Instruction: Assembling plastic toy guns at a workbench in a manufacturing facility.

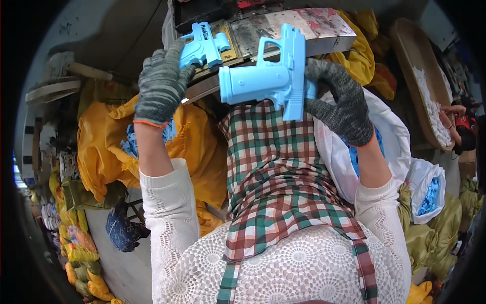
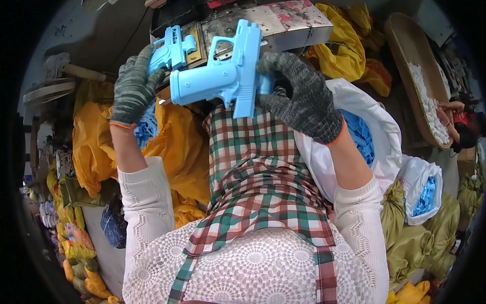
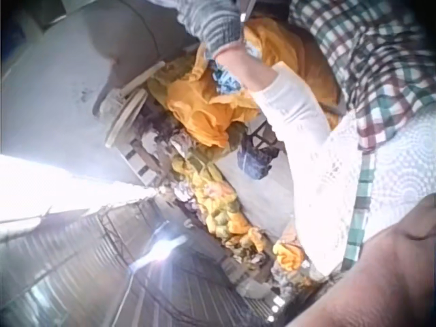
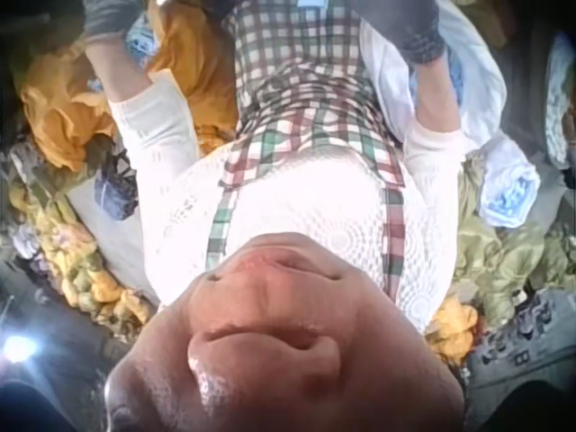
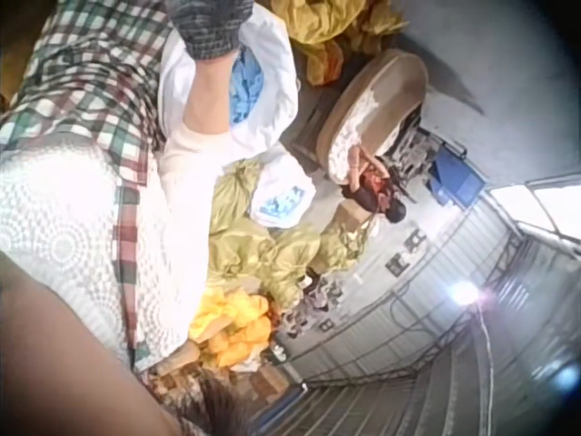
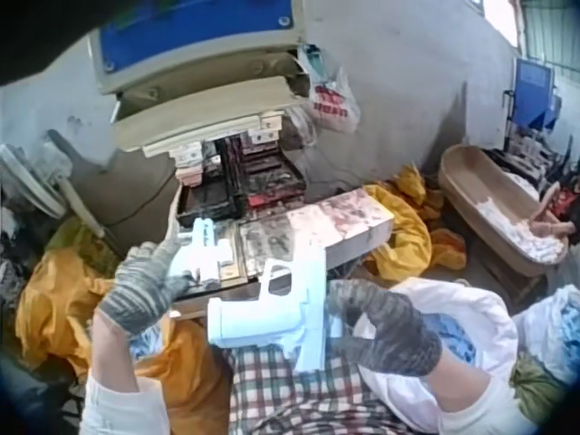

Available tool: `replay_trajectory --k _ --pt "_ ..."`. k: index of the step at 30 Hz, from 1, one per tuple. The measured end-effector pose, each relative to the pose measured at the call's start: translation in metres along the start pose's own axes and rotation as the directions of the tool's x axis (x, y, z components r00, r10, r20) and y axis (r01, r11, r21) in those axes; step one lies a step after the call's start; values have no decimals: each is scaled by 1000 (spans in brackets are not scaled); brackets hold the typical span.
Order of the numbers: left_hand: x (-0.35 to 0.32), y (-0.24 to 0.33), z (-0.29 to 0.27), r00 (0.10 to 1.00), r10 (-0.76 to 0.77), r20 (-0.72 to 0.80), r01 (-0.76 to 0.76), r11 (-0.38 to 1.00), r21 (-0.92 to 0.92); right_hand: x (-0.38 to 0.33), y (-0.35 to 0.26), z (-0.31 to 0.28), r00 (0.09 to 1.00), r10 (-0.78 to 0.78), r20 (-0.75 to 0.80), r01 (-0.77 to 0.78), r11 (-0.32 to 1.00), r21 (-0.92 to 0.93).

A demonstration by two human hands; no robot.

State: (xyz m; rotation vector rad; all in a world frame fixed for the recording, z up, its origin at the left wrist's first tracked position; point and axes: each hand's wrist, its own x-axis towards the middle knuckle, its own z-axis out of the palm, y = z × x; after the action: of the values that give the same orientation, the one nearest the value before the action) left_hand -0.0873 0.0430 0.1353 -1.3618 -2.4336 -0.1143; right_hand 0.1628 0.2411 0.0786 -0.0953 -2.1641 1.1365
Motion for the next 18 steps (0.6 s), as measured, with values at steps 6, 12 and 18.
replay_trajectory --k 6,12,18 --pt "-62 -7 34 899 -371 -233 357 929 -99 57 4 18 961 -254 112 266 958 -111" --pt "-144 -94 21 754 -621 -213 647 645 408 136 32 80 880 -353 318 419 893 -167" --pt "-148 -77 36 891 -444 -98 453 886 99 131 25 65 888 -272 370 384 883 -271"
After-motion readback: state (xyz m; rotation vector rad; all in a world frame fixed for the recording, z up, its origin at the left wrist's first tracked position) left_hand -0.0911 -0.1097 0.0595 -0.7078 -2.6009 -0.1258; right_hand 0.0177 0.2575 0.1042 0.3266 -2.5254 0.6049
